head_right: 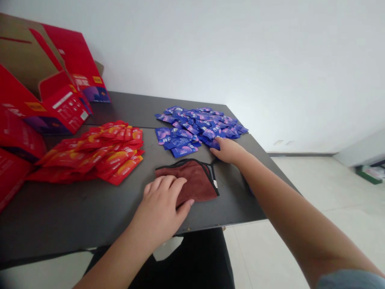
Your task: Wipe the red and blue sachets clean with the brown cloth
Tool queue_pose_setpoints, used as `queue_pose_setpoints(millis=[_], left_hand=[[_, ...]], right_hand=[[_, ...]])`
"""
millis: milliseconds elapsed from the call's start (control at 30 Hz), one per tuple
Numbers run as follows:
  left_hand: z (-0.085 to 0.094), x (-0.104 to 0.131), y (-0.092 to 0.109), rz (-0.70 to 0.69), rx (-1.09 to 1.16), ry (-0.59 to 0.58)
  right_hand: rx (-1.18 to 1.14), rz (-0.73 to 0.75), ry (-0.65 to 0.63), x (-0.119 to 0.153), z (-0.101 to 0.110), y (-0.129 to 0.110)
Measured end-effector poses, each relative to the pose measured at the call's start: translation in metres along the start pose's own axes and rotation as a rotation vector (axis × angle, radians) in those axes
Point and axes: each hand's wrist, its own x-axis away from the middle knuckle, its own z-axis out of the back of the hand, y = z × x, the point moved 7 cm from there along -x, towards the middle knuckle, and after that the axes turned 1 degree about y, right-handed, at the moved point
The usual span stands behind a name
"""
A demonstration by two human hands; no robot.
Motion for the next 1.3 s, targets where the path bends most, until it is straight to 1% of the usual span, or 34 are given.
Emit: queue_pose_setpoints(millis=[133, 267, 367, 433, 500, 533, 567, 667, 700, 733, 767, 800, 833, 900, 933, 967, 1033, 1100, 1200, 1300], left_hand=[[0.0, 0.0, -0.001, 0.013, 0.032, 0.009], [0.002, 0.0, 0.0, 0.021, 0.051, 0.017], [0.002, 0.0, -0.002, 0.03, 0.075, 0.022], [0.001, 0.002, -0.004, 0.035, 0.148, 0.041], [0.001, 0.004, -0.01, 0.076, 0.333, 0.088], [0.0, 0.006, -0.015, 0.118, 0.48, 0.12], [-0.001, 0.007, -0.022, 0.171, 0.656, 0.15], [-0.007, 0.008, -0.041, 0.342, 1.196, 0.199], [-0.008, 0.007, -0.047, 0.4, 1.306, 0.207], [-0.007, 0.007, -0.054, 0.455, 1.327, 0.223], [-0.003, 0.007, -0.063, 0.505, 1.267, 0.249], [0.003, 0.007, -0.072, 0.541, 1.155, 0.283], [0.011, 0.007, -0.081, 0.562, 1.019, 0.318], [0.028, 0.009, -0.096, 0.578, 0.774, 0.385], [0.034, 0.01, -0.102, 0.585, 0.695, 0.407], [0.039, 0.011, -0.106, 0.591, 0.637, 0.419], [0.042, 0.01, -0.108, 0.581, 0.531, 0.413], [0.04, 0.006, -0.104, 0.543, 0.464, 0.373], [0.034, 0.001, -0.097, 0.491, 0.374, 0.315], [0.033, 0.0, -0.093, 0.451, 0.208, 0.249]], right_hand=[[0.013, -0.02, 0.091, 0.015, 0.011, -0.003], [-0.013, -0.066, 0.175, 0.027, 0.018, 0.001], [-0.04, -0.11, 0.252, 0.041, 0.031, 0.001], [-0.058, -0.122, 0.312, 0.06, 0.041, -0.01], [-0.099, -0.079, 0.374, 0.088, 0.048, -0.033], [-0.157, -0.01, 0.426, 0.105, 0.052, -0.05], [-0.218, 0.098, 0.448, 0.122, 0.052, -0.071], [-0.293, 0.545, 0.426, 0.171, 0.044, -0.143], [-0.295, 0.677, 0.404, 0.184, 0.041, -0.162], [-0.303, 0.79, 0.37, 0.194, 0.037, -0.178], [-0.327, 0.869, 0.332, 0.2, 0.034, -0.188], [-0.367, 0.9, 0.296, 0.2, 0.032, -0.193], [-0.416, 0.879, 0.266, 0.196, 0.032, -0.193], [-0.482, 0.72, 0.208, 0.177, 0.03, -0.183], [-0.476, 0.638, 0.161, 0.166, 0.027, -0.176], [-0.441, 0.592, 0.097, 0.158, 0.023, -0.172], [-0.336, 0.592, -0.03, 0.147, 0.012, -0.171], [-0.251, 0.64, -0.083, 0.144, 0.007, -0.172], [-0.198, 0.659, -0.05, 0.143, 0.007, -0.167], [-0.179, 0.634, -0.02, 0.14, 0.009, -0.151]])
